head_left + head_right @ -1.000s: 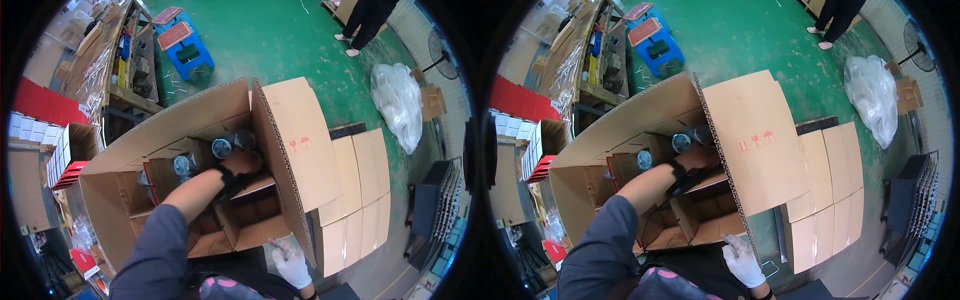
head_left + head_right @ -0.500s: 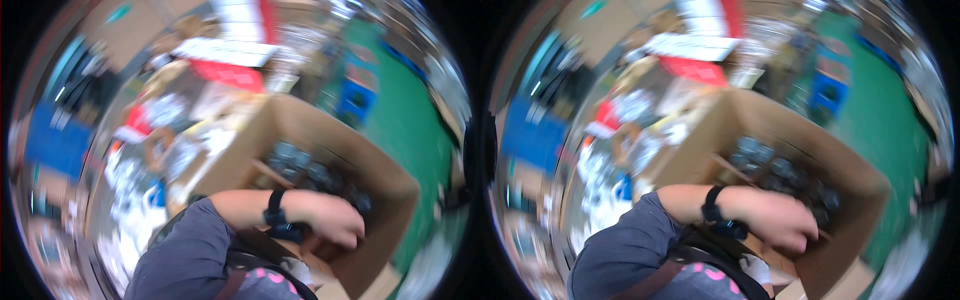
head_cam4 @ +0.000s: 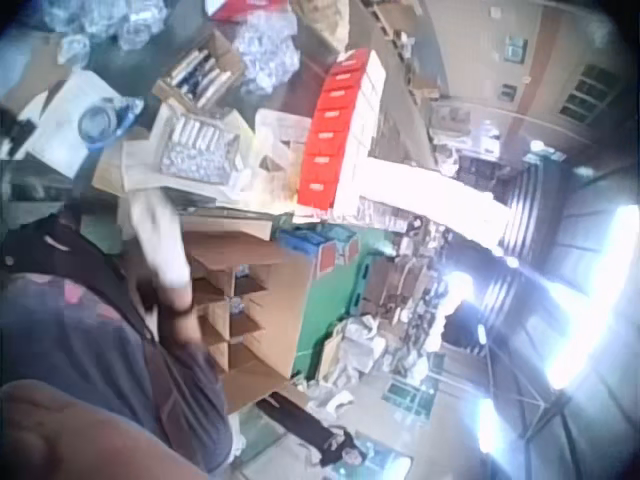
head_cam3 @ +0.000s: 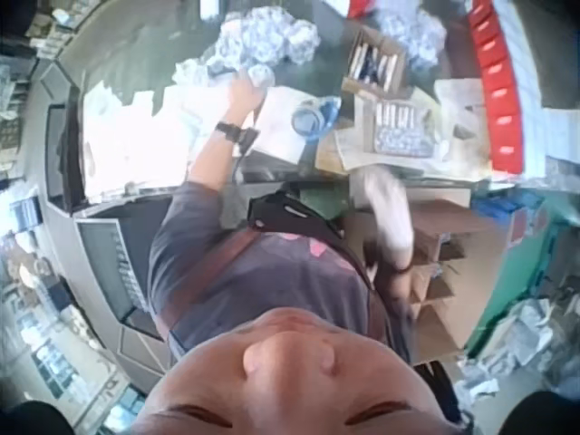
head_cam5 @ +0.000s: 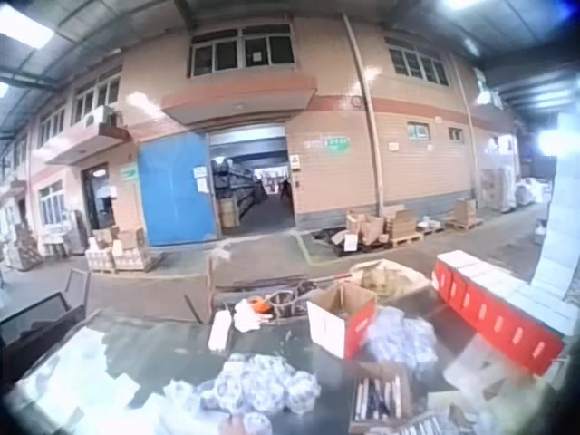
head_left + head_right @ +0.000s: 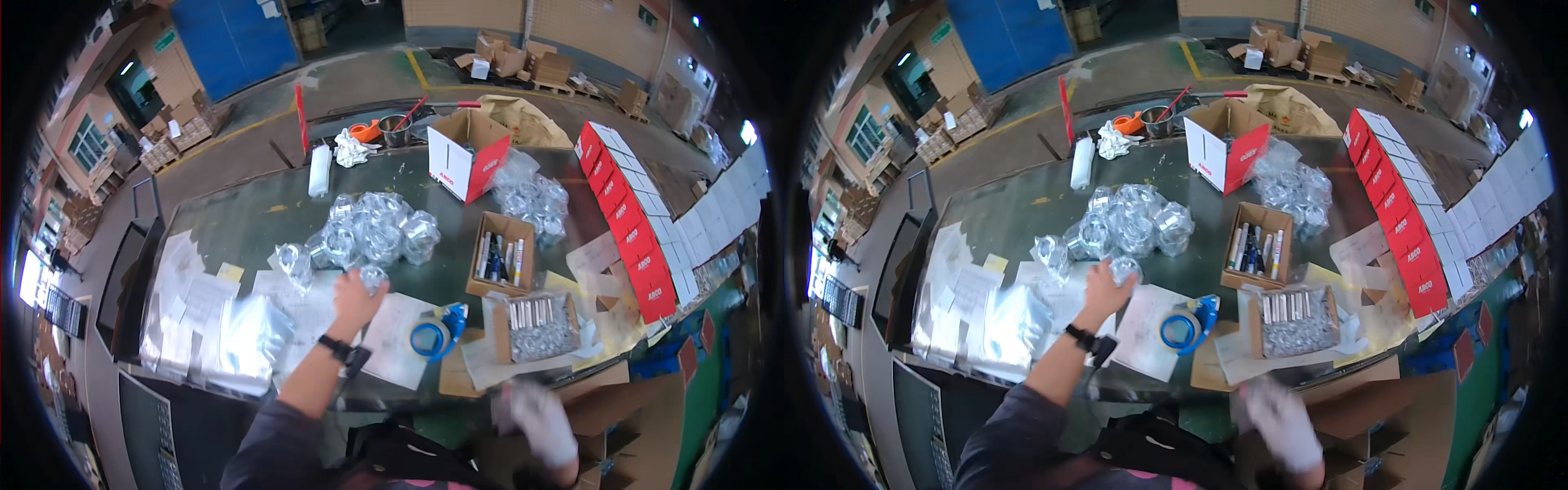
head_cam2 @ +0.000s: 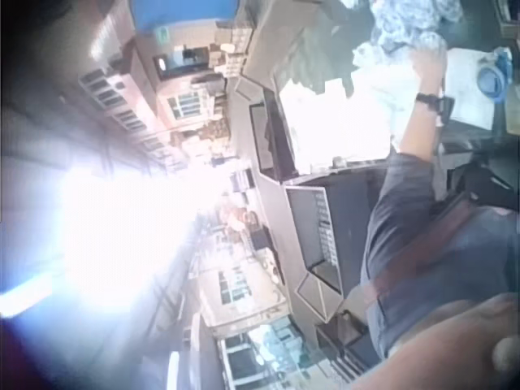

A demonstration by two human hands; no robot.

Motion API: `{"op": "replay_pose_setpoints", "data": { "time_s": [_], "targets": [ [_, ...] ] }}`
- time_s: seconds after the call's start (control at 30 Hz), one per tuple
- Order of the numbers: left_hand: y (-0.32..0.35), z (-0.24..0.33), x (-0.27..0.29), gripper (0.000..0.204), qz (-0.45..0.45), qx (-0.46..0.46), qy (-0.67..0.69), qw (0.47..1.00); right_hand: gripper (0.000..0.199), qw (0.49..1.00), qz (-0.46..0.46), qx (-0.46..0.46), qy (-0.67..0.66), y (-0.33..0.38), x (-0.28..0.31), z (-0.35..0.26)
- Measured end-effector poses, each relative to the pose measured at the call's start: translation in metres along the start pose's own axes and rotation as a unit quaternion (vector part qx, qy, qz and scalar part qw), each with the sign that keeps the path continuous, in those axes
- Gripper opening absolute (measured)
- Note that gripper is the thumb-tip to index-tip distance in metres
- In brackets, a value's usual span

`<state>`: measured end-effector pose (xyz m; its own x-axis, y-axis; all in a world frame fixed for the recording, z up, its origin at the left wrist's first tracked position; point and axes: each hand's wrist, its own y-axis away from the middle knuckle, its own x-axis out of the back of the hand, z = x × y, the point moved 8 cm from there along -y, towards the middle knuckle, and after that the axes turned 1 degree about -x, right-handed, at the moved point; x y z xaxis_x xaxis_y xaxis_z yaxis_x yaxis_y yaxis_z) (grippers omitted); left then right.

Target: The person labels a box, sets up a partitioned shipping carton, and packs plastic bottles into the sections.

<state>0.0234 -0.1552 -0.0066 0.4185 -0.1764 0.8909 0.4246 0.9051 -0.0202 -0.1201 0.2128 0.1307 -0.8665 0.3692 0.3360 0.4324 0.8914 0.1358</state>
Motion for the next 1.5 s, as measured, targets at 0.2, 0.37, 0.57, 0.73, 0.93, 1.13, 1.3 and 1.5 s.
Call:
{"op": "replay_pose_setpoints", "data": {
  "time_s": [0.2,0.37,0.57,0.73,0.93,1.13,1.3,1.5],
  "targets": [
    [-0.056,-0.003,-0.064,0.087,-0.017,0.069,-0.031,0.997,0.085,0.978,0.072,-0.189,0.053,-0.359,-0.057,0.028],
    [-0.039,-0.016,-0.066,0.086,-0.137,-0.095,-0.048,0.985,0.073,0.945,-0.094,-0.314,-0.019,-0.432,-0.088,0.090],
    [-0.071,0.028,-0.030,0.084,-0.217,-0.104,0.091,0.966,0.059,0.924,0.018,-0.256,-0.282,-0.395,-0.078,0.081],
    [-0.098,0.042,-0.049,0.077,-0.242,-0.057,0.063,0.967,0.046,0.950,0.050,-0.111,-0.288,-0.361,-0.062,0.077],
    [-0.054,-0.017,-0.022,0.047,-0.228,-0.084,0.121,0.962,0.056,0.864,-0.073,-0.149,0.474,-0.358,-0.120,0.039],
    [0.008,-0.058,-0.023,0.043,-0.243,-0.103,0.000,0.965,0.047,0.961,0.042,-0.212,0.174,-0.339,-0.095,0.055],
    [0.007,-0.058,-0.042,0.046,-0.241,-0.113,-0.118,0.957,0.055,0.930,0.106,-0.059,-0.347,-0.180,-0.044,0.029],
    [-0.014,-0.102,-0.057,0.039,-0.246,-0.148,0.057,0.956,0.058,0.897,0.345,-0.176,-0.214,0.165,0.088,0.006]
  ]
}}
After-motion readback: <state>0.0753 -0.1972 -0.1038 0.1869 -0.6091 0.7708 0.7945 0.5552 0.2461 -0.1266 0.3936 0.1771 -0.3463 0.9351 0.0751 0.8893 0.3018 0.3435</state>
